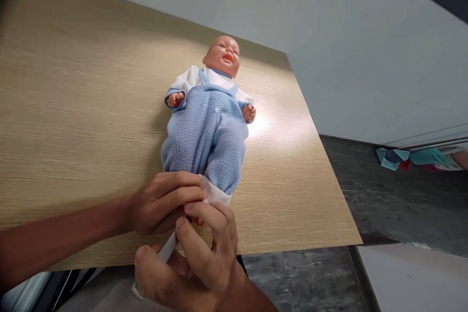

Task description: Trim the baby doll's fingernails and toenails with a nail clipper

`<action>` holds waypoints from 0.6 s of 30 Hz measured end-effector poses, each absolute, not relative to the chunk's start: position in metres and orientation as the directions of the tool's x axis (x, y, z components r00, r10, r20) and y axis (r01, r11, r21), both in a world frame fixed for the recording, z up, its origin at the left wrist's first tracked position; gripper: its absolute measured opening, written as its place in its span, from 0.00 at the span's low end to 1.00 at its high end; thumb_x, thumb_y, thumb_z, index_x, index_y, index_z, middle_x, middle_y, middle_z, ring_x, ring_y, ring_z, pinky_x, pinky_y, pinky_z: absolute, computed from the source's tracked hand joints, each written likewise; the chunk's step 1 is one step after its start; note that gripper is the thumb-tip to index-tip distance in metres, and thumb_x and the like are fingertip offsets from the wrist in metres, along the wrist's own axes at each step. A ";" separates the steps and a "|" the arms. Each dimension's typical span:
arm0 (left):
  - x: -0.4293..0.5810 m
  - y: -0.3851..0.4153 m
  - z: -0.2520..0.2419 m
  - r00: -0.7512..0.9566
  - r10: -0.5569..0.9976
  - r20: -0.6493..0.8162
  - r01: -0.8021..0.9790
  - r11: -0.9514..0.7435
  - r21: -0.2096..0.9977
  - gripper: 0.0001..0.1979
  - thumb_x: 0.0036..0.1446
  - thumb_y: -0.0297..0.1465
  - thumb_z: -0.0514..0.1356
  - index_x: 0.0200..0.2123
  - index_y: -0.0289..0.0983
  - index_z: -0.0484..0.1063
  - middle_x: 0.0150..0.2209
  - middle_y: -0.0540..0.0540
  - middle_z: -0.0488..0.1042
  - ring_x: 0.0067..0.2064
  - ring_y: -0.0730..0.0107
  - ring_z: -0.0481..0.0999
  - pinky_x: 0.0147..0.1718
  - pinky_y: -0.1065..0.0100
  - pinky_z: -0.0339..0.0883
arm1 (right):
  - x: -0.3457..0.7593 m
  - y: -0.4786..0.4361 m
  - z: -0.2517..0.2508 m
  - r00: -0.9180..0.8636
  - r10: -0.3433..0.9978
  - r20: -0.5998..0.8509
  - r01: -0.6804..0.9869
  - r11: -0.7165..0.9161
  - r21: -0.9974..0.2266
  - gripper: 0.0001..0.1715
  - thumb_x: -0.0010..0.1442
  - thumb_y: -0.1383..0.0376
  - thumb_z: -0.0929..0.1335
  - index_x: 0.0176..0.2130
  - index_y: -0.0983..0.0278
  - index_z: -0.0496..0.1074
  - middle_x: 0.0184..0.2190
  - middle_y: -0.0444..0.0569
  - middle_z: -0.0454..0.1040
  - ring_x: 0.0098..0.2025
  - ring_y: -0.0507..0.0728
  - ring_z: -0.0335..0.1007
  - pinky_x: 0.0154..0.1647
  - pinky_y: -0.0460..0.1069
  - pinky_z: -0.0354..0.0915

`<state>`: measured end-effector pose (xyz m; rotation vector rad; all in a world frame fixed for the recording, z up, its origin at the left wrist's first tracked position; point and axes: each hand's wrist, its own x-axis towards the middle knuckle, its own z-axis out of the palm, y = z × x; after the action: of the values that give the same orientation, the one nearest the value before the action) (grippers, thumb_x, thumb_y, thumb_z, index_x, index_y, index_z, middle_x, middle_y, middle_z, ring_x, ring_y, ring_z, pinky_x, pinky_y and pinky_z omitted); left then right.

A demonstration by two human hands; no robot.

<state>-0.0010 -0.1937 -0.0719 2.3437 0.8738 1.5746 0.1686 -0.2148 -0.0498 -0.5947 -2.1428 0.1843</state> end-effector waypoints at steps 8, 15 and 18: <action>-0.001 -0.194 -0.075 0.267 0.549 0.792 0.388 -0.814 0.433 0.10 0.70 0.31 0.51 0.49 0.34 0.67 0.40 0.42 0.75 0.39 0.66 0.78 0.35 0.66 0.78 | 0.160 -0.214 -0.042 -0.529 0.405 0.746 0.323 0.909 -0.264 0.15 0.64 0.73 0.67 0.38 0.54 0.79 0.42 0.45 0.69 0.49 0.58 0.68 0.46 0.58 0.69; -0.001 -0.198 -0.076 0.260 0.575 0.775 0.370 -0.801 0.470 0.13 0.68 0.28 0.51 0.54 0.36 0.66 0.42 0.42 0.75 0.42 0.64 0.79 0.37 0.64 0.81 | 0.157 -0.213 -0.033 -0.557 0.420 0.717 0.340 0.903 -0.264 0.13 0.59 0.72 0.73 0.41 0.54 0.79 0.39 0.46 0.68 0.45 0.57 0.68 0.45 0.56 0.72; 0.000 -0.200 -0.074 0.238 0.625 0.743 0.368 -0.766 0.527 0.14 0.67 0.26 0.52 0.55 0.38 0.65 0.43 0.42 0.75 0.45 0.64 0.78 0.39 0.63 0.82 | 0.155 -0.210 -0.029 -0.584 0.430 0.689 0.359 0.898 -0.256 0.12 0.60 0.71 0.73 0.42 0.53 0.79 0.38 0.45 0.69 0.45 0.56 0.68 0.47 0.56 0.73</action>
<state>-0.0002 -0.1998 -0.0744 2.2691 0.9324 1.5410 0.1554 -0.2103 -0.0290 -0.5614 -2.2500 0.1134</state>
